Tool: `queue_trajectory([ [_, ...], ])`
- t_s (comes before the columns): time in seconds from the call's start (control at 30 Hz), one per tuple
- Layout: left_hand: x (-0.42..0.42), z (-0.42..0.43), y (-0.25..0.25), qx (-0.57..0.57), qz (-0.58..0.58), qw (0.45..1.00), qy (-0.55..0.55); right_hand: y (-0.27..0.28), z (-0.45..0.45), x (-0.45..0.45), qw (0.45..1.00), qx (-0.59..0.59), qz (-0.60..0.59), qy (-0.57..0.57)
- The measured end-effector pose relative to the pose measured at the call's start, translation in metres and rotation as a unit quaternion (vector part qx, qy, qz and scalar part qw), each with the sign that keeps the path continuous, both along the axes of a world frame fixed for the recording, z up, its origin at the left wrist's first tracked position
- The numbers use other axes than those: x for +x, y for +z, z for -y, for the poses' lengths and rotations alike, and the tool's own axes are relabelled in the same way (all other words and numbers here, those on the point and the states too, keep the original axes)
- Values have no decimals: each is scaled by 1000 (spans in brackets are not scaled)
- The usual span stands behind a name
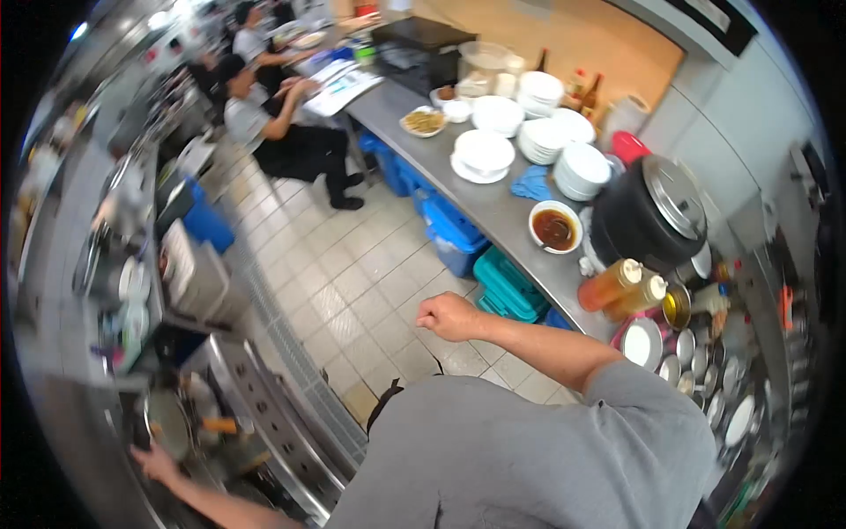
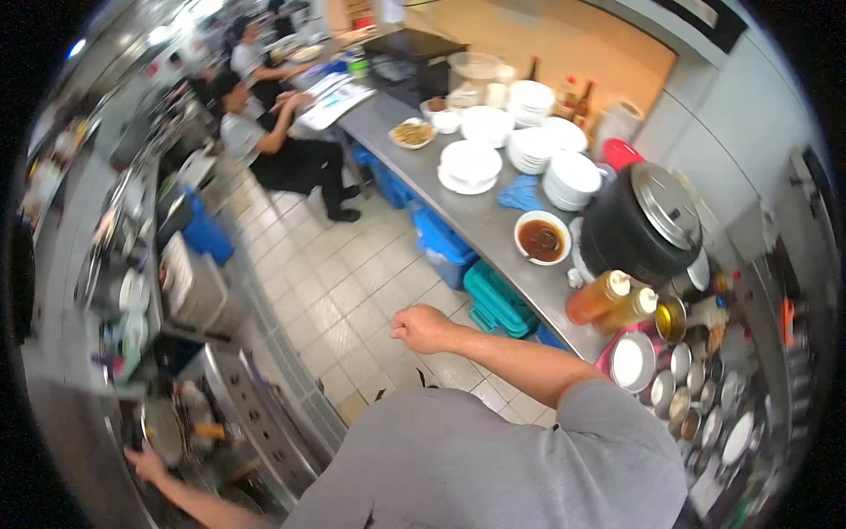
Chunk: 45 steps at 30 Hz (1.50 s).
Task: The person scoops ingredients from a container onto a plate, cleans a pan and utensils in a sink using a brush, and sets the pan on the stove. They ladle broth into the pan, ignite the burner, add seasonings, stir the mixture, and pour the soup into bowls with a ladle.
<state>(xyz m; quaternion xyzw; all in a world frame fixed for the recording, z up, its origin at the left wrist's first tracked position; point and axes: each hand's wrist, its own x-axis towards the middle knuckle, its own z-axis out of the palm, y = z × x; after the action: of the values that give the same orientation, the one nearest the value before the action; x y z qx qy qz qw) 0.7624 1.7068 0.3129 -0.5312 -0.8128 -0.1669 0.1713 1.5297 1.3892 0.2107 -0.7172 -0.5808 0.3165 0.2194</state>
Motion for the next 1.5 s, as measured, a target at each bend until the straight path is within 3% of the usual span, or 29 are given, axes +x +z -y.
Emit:
queue_trajectory([
  [0.03,60,17,27,119,25,989,-83,-9,1,22,1000,0,-4,-29],
  [0.1,148,10,35,204,148,963,-100,-30,8,62,995,23,-29,-93],
  [0.17,206,-43,-18,278,250,892,-255,-41,10,77,976,59,-80,-192],
  [0.2,267,-59,-34,165,446,847,-239,-45,4,89,950,104,-130,-262],
  [0.23,328,-71,-54,121,439,839,-298,-51,-2,108,947,108,-124,-277],
  [0.27,378,-97,-85,48,533,772,-344,-61,-10,130,943,93,-77,-311],
  [0.3,439,-106,-87,-87,536,762,-352,-72,-20,151,934,78,-34,-347],
  [0.37,539,-142,-160,-202,585,673,-405,-107,-33,228,897,121,122,-408],
  [0.4,603,-133,-157,-295,617,597,-419,-96,-42,264,861,119,245,-430],
  [0.43,665,-119,-152,-378,597,557,-436,-81,-46,307,828,71,119,-543],
  [0.53,829,-102,-197,-507,523,432,-532,-113,-52,407,770,-26,77,-633],
  [0.6,929,-77,-205,-576,506,365,-529,-156,-61,437,694,2,122,-710],
  [0.63,973,-64,-194,-612,509,349,-495,-194,-60,449,723,-89,191,-658],
  [0.77,1113,-57,-256,-549,319,428,-642,-133,-73,372,778,-60,187,-597],
  [0.87,1178,-83,-395,-466,279,394,-742,-150,-72,294,811,18,261,-524],
  [0.93,1174,-73,-338,-519,329,407,-675,-119,-70,258,803,-10,112,-585],
  [0.97,1170,-60,-299,-569,371,413,-607,-124,-62,261,800,-18,111,-590],
  [1.0,1168,-52,-276,-578,366,408,-605,-133,-52,263,775,-3,85,-626],
  [1.07,1178,-55,-244,-623,372,436,-532,-126,-50,272,744,14,58,-665],
  [1.13,1191,-68,-249,-640,369,416,-531,-81,-60,296,660,44,37,-749],
  [1.2,1196,-74,-249,-652,374,445,-486,-77,-60,322,652,57,82,-752],
  [1.33,1198,-99,-231,-703,359,405,-461,-66,-65,376,674,39,186,-713],
  [1.4,1195,-110,-229,-714,349,402,-455,-62,-63,409,649,92,67,-752],
  [1.5,1197,-138,-232,-694,383,383,-475,-41,-70,459,623,100,-7,-776],
])
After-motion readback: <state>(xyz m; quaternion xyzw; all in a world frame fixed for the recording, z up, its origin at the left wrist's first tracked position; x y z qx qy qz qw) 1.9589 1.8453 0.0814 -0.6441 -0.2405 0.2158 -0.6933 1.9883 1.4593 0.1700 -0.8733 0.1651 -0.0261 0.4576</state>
